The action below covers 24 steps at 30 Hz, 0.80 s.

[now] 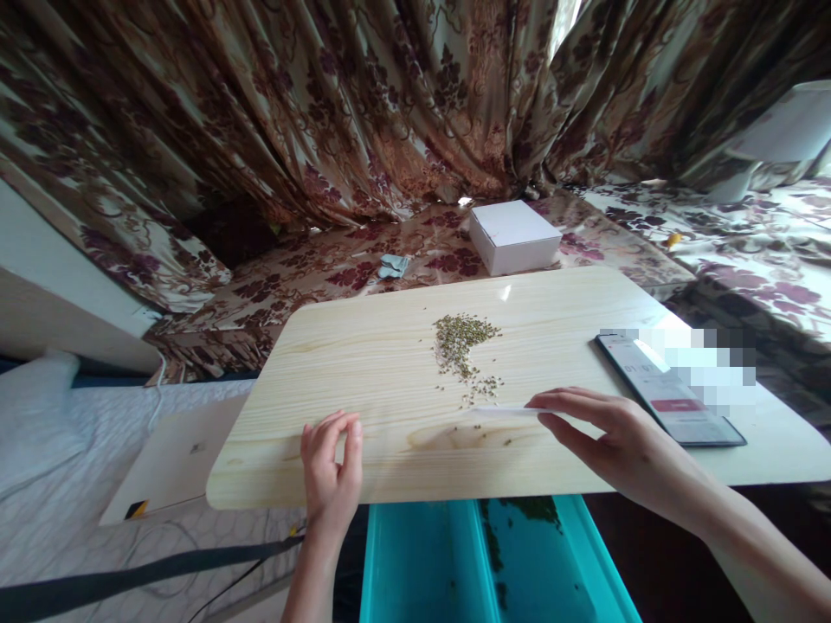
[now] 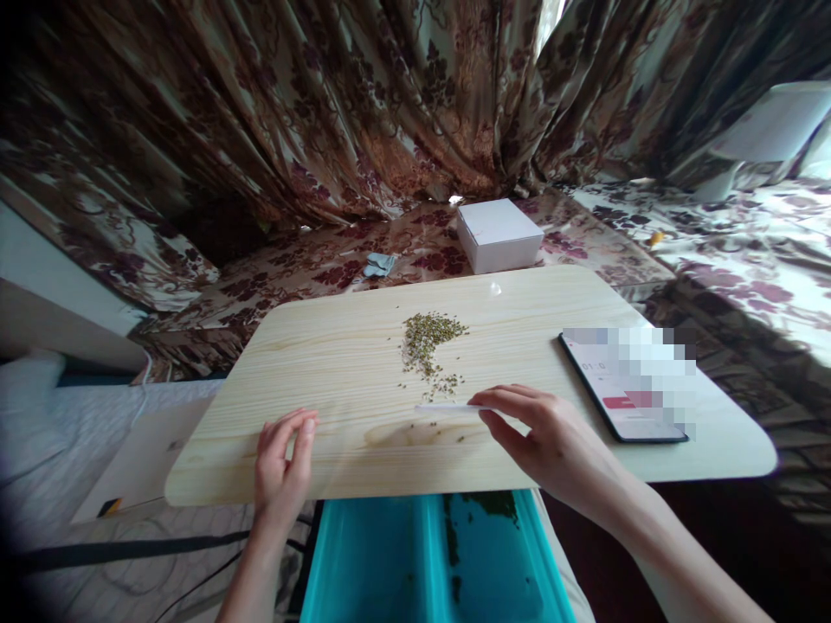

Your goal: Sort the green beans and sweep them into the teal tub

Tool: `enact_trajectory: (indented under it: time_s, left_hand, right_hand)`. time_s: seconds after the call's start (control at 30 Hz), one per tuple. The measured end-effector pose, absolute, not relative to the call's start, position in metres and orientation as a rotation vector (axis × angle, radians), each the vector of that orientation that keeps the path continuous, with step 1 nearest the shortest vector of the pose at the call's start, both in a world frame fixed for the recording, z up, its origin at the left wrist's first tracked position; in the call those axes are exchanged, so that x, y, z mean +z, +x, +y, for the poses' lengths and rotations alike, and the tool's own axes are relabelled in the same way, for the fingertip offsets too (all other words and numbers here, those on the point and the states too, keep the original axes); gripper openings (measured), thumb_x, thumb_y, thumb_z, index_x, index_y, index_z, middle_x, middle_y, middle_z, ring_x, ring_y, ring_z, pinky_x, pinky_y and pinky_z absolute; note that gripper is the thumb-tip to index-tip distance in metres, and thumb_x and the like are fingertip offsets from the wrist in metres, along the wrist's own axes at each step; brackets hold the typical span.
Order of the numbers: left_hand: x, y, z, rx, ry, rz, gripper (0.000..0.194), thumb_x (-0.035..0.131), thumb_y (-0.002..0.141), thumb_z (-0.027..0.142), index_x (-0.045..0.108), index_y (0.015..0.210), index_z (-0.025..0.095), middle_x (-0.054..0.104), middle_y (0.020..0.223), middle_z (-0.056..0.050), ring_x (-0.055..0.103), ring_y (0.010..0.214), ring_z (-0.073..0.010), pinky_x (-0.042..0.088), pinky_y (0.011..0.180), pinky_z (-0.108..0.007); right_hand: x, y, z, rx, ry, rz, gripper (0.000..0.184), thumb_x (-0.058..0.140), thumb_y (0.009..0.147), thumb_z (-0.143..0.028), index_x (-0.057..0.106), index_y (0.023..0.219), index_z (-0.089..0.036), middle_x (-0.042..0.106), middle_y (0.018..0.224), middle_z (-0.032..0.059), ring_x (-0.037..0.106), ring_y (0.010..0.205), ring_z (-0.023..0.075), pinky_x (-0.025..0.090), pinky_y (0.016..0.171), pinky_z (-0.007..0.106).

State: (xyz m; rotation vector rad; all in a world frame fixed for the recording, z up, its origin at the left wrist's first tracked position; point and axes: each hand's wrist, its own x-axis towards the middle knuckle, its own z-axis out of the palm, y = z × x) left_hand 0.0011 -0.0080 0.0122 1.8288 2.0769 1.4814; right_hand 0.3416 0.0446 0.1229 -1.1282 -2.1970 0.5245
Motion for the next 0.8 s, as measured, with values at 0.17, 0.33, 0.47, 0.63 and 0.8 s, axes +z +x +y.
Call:
enact_trajectory:
  time_s: [0.17, 0.33, 0.47, 0.63, 0.8]
  left_hand:
    - [0.012, 0.001, -0.008, 1.498, 1.839, 2.071, 0.021, 0.052, 0.097, 0.039, 0.068, 0.095, 0.025, 0.073, 0.099, -0.005, 0.063, 0.106, -0.024, 0.041, 0.105, -0.045]
    - [0.009, 0.001, -0.008, 1.475, 1.838, 2.082, 0.022, 0.052, 0.097, 0.04, 0.068, 0.095, 0.025, 0.074, 0.1, -0.005, 0.064, 0.108, -0.0243, 0.033, 0.113, -0.048]
    - [0.008, 0.0, -0.008, 1.471, 1.829, 2.092, 0.023, 0.052, 0.097, 0.04, 0.069, 0.095, 0.025, 0.074, 0.101, -0.005, 0.064, 0.108, -0.0249, 0.03, 0.114, -0.049]
    - [0.006, -0.001, -0.008, 1.465, 1.829, 2.09, 0.024, 0.051, 0.098, 0.041, 0.069, 0.095, 0.025, 0.074, 0.101, -0.005, 0.065, 0.107, -0.0248, 0.03, 0.114, -0.048]
    - [0.007, 0.0, -0.009, 1.462, 1.815, 2.099, 0.025, 0.051, 0.097, 0.042, 0.069, 0.095, 0.025, 0.074, 0.102, -0.005, 0.064, 0.108, -0.0246, 0.028, 0.116, -0.048]
  right_hand:
    - [0.122, 0.335, 0.05, 0.563, -1.057, -2.296, 0.027, 0.051, 0.097, -0.022, 0.078, 0.099, -0.02, 0.081, 0.099, 0.0075, 0.077, 0.087, 0.0197, 0.062, 0.074, 0.029]
    - [0.123, 0.329, 0.054, 0.613, -0.96, -2.332, 0.026, 0.05, 0.098, -0.019, 0.076, 0.1, -0.021, 0.08, 0.101, 0.0069, 0.076, 0.09, 0.0184, 0.06, 0.078, 0.029]
    - [0.122, 0.315, 0.062, 0.752, -0.868, -2.383, 0.025, 0.05, 0.097, -0.017, 0.075, 0.102, -0.021, 0.079, 0.105, 0.0069, 0.074, 0.095, 0.0185, 0.057, 0.083, 0.03]
    - [0.123, 0.308, 0.071, 0.888, -0.847, -2.44, 0.026, 0.049, 0.098, -0.018, 0.075, 0.102, -0.02, 0.079, 0.1, 0.0074, 0.073, 0.093, 0.0193, 0.056, 0.079, 0.029]
    - [0.128, 0.324, 0.072, 0.988, -0.877, -2.459, 0.027, 0.049, 0.1, -0.024, 0.075, 0.1, -0.019, 0.078, 0.099, 0.0081, 0.073, 0.09, 0.02, 0.055, 0.078, 0.03]
